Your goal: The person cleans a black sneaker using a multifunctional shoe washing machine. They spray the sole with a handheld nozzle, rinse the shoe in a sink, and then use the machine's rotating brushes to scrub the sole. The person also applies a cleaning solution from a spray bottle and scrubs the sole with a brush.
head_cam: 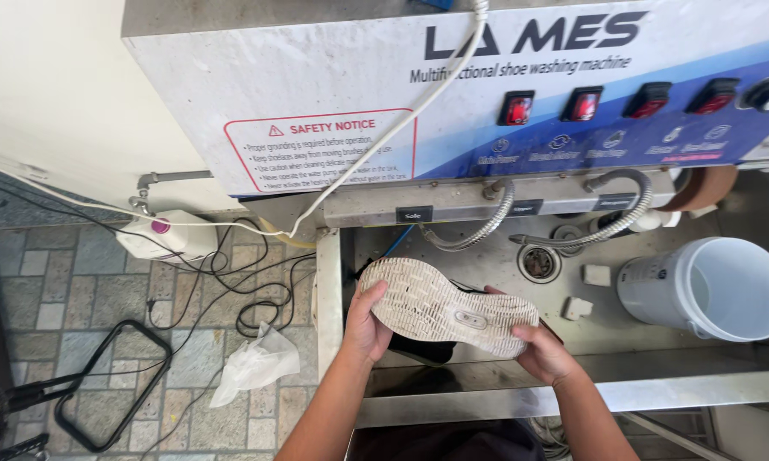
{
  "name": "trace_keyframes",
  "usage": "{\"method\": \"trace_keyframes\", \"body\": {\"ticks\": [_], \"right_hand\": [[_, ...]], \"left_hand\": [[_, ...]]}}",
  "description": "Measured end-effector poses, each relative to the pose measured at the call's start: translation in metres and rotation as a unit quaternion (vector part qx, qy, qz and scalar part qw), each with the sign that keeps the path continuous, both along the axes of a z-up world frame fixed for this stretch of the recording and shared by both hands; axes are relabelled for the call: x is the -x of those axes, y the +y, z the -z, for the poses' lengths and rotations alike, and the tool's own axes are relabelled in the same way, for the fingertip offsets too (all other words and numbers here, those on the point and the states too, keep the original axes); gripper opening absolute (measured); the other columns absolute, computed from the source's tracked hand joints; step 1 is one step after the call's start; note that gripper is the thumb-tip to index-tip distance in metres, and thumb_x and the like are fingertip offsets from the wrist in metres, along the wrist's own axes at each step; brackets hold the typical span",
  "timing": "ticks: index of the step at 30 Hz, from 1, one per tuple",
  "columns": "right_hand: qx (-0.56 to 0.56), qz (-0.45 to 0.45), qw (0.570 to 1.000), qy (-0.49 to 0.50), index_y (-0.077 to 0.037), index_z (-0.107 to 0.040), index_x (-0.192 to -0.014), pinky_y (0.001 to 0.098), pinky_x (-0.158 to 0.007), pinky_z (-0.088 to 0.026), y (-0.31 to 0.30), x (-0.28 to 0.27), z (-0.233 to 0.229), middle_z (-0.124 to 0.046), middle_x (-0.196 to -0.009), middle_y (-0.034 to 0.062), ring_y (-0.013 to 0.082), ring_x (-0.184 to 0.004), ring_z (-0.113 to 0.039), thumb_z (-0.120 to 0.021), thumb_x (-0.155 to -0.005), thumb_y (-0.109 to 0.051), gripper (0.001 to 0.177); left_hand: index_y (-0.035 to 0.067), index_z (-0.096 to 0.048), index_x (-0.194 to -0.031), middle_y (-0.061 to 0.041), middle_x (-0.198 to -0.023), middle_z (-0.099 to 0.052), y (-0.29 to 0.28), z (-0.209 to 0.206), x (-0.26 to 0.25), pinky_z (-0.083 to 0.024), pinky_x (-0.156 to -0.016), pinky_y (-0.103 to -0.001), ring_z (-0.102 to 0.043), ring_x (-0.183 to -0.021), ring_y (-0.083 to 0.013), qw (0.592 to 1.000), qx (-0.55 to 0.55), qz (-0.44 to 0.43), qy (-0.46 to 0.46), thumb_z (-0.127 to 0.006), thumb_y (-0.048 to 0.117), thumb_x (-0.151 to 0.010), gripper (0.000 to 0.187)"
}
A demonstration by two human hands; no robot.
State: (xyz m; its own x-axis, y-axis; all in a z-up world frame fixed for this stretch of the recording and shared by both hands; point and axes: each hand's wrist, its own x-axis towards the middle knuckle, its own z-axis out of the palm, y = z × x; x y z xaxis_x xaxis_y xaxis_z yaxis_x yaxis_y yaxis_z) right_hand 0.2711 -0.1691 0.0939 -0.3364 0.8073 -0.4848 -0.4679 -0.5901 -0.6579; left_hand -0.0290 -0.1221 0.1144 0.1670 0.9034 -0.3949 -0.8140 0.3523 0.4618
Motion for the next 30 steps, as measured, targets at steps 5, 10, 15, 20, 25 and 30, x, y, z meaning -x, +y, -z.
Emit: {"method": "trace_keyframes", "body": {"ticks": [5,10,15,20,25,30], "right_hand": [[0.027,-0.015,0.998,-0.055,-0.013,-0.040,-0.155,0.0486,-0.111,-0.041,-0.012,-0.014,-0.001,-0.056,-0.146,0.0103,0.0279,-0.132,-0.054,-0.081,-0.065,-0.032,0.101],[-0.222,-0.185,0.919,-0.267,-0.005,-0.045,-0.155,0.0396,-0.119,-0.030,0.006,-0.025,0.018,-0.051,-0.157,0.0084,0.0226,-0.148,-0.042,-0.074,-0.082,-0.033,0.084],[-0.166,-0.154,0.961,-0.158,-0.002,-0.047,-0.147,0.0373,-0.100,-0.051,0.045,0.014,0.051,-0.061,-0.136,0.0126,0.0219,-0.120,-0.061,-0.074,-0.089,-0.018,0.066],[-0.098,-0.015,0.990,-0.097,0.003,-0.058,-0.134,0.0382,-0.095,-0.055,0.064,0.053,0.052,-0.068,-0.127,0.0147,0.0216,-0.111,-0.067,-0.071,-0.096,-0.016,0.045],[0.122,0.088,0.988,0.033,-0.007,-0.057,-0.129,0.0486,-0.097,-0.054,0.079,0.086,0.024,-0.067,-0.127,0.0102,0.0258,-0.115,-0.066,-0.060,-0.091,-0.028,0.044],[0.176,0.094,0.971,0.134,0.001,-0.057,-0.128,0.0538,-0.105,-0.052,0.095,0.123,0.032,-0.067,-0.128,0.0171,0.0347,-0.118,-0.063,-0.054,-0.090,-0.034,0.052]], "left_hand": [[0.003,-0.052,-0.137,-0.012,-0.122,-0.068,-0.006,0.006,-0.027,-0.053,-0.099,-0.042,-0.065,-0.114,-0.0258,1.000,-0.007,0.011,0.028,-0.068,0.011,-0.090,0.051],[0.008,-0.050,-0.140,-0.008,-0.121,-0.065,0.008,0.004,-0.041,-0.052,-0.097,-0.036,-0.064,-0.113,-0.0226,0.975,-0.052,0.106,0.186,-0.072,0.008,-0.080,0.064],[0.005,-0.047,-0.135,-0.011,-0.123,-0.061,0.032,0.011,-0.061,-0.050,-0.098,-0.036,-0.059,-0.117,-0.0240,0.865,-0.227,0.179,0.410,-0.085,0.021,-0.079,0.069],[0.003,-0.059,-0.124,-0.011,-0.122,-0.068,0.014,0.012,-0.020,-0.053,-0.100,-0.035,-0.065,-0.118,-0.0209,0.827,-0.142,-0.032,0.544,-0.080,0.038,-0.090,0.053],[0.009,-0.057,-0.134,-0.009,-0.129,-0.067,-0.049,0.013,0.039,-0.051,-0.097,-0.035,-0.064,-0.120,-0.0198,0.843,0.021,-0.018,0.537,-0.078,0.038,-0.085,0.061],[0.013,-0.048,-0.143,-0.007,-0.130,-0.064,-0.029,0.049,0.087,-0.051,-0.088,-0.039,-0.065,-0.111,-0.0225,0.925,0.108,-0.054,0.359,-0.068,0.037,-0.087,0.064]]}}
